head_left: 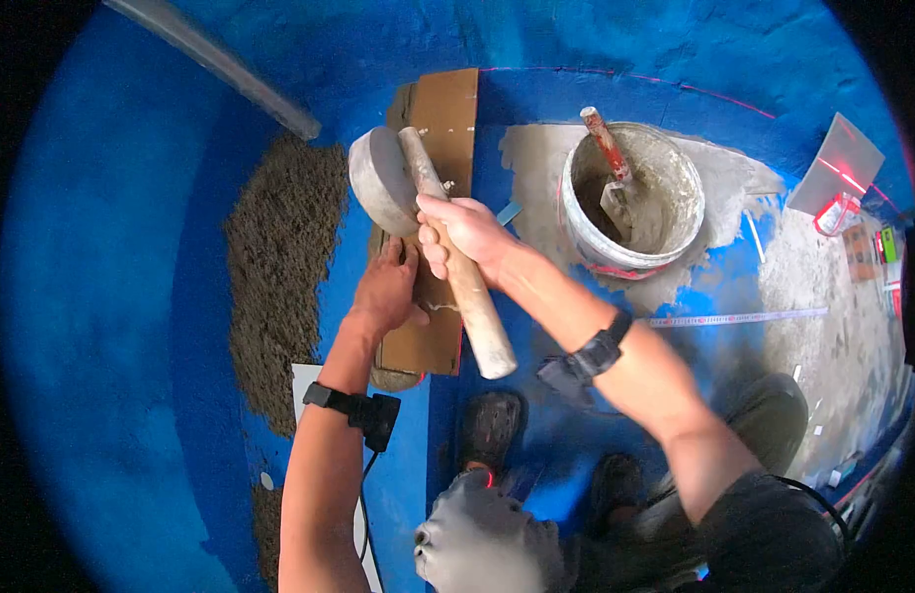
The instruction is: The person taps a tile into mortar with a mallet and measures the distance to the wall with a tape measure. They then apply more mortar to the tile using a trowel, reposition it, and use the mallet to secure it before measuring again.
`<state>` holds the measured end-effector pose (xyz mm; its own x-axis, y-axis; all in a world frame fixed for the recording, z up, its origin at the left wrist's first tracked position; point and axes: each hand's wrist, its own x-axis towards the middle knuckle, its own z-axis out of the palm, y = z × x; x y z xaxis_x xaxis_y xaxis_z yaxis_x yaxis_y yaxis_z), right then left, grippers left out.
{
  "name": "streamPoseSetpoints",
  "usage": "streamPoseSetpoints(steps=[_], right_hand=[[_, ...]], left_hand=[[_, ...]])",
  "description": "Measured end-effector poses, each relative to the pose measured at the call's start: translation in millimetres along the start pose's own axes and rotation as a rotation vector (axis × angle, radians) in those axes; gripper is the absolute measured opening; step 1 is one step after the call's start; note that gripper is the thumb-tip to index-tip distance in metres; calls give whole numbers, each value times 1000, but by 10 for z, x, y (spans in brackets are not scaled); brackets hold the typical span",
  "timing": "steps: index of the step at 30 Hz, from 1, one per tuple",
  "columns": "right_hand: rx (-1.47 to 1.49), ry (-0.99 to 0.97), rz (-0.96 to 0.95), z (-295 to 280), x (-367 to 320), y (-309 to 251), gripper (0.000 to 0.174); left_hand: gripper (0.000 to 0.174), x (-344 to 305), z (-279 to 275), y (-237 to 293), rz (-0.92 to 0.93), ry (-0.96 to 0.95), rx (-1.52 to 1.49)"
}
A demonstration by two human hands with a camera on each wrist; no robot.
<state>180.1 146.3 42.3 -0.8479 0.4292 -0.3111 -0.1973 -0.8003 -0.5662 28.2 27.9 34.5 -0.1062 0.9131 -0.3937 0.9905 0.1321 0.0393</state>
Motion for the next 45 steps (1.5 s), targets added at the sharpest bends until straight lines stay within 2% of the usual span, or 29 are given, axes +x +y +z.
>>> streamPoseSetpoints(steps=[3, 6, 7, 8, 9, 10, 11, 12, 13, 14, 15, 16, 18, 19, 20, 21, 22, 24, 25, 27, 31, 33, 34, 36, 38, 40, 42, 44, 45], right_hand=[[-353, -32, 79, 63, -377, -339, 26], [-843, -64, 217, 71, -912, -938, 34], [-1069, -121, 179, -14, -1056, -1105, 37], [-1267, -126, 211, 111, -1344, -1361, 39], [-1544, -246, 148, -34, -1449, -1545, 39], [-1735, -348, -119, -187, -1613, -1681, 38], [-1810, -372, -142, -280, -1807, -1809, 36], [-1881, -394, -166, -348, -2024, -1914, 35], [-1907, -302, -64, -378, -2278, -1950, 35], [-1932, -213, 31, -440, -2532, -1932, 38], [-1994, -220, 45, -657, -2753, -1883, 46], [-1965, -141, 199, -741, -2977, -1804, 51], [-2044, -177, 109, -1306, -3441, -1422, 52], [-1984, -120, 219, -1496, -3651, -1219, 50], [-1918, -65, 326, -1714, -3864, -988, 48], [-1965, -54, 319, -2226, -4119, -643, 46], [-2011, -43, 312, -2639, -4291, -329, 45], [-1956, -5, 456, -2681, -4365, 18, 49], [-1954, 2, 450, -2794, -4433, 196, 49], [-1847, 53, 467, -3058, -4506, 542, 53], [-1772, 155, 404, -3326, -4534, 882, 59], [-1793, -19, 574, -3352, -4390, 693, 63], [-2106, -92, 741, -3199, -4201, 582, 63], [-2282, -210, 341, -3167, -3977, 425, 61], [-2206, -272, 684, -3074, -3661, 406, 62], [-2062, -353, 698, -3033, -3319, 317, 54], [-2156, -131, 387, -3093, -2958, 446, 44], [-2176, 191, -292, -2961, -2572, 590, 35], [-2169, 176, -290, -3043, -2414, 650, 35]], left_hand=[[123, 2, 34, -24, 5, 12, -25], [124, 53, 149, -145, 80, 73, -81], [124, 53, 176, -180, 138, 99, -90], [124, 30, 130, -114, 68, 70, -68], [124, 26, 131, -117, 58, 80, -73], [123, 10, 133, -107, 61, 133, -27], [121, -11, 164, -90, 63, 182, 17], [125, 0, 56, -45, 32, 75, -3], [125, 15, 57, -30, 26, 74, -10], [126, 16, 42, -31, 27, 32, -6], [127, 20, 2, -56, 27, -2, 3], [127, 18, 9, -83, 18, 3, 2], [125, -6, 100, -125, 45, 87, 23], [125, -35, 88, -126, 41, 91, 24], [116, -76, 65, -129, 27, 161, 25], [106, -118, 48, -141, 14, 230, 28], [106, -179, 50, -167, 12, 231, 32], [96, -355, 83, -205, -3, 418, -134], [96, -475, 118, -189, 3, 420, -129], [83, -743, 188, -139, -12, 437, -359], [74, -1142, 365, -69, -48, 428, -257], [70, -1192, 373, -64, -139, 360, -268], [70, -1154, 373, -97, -134, 340, -267], [69, -1013, 370, -177, -62, 383, -202], [69, -921, 273, -123, -41, 339, -168], [75, -793, 219, -164, 32, 274, -180], [78, -734, 166, -91, 52, 252, -173], [80, -661, 168, -69, 57, 235, -173], [82, -620, 181, -100, 63, 253, -187]])
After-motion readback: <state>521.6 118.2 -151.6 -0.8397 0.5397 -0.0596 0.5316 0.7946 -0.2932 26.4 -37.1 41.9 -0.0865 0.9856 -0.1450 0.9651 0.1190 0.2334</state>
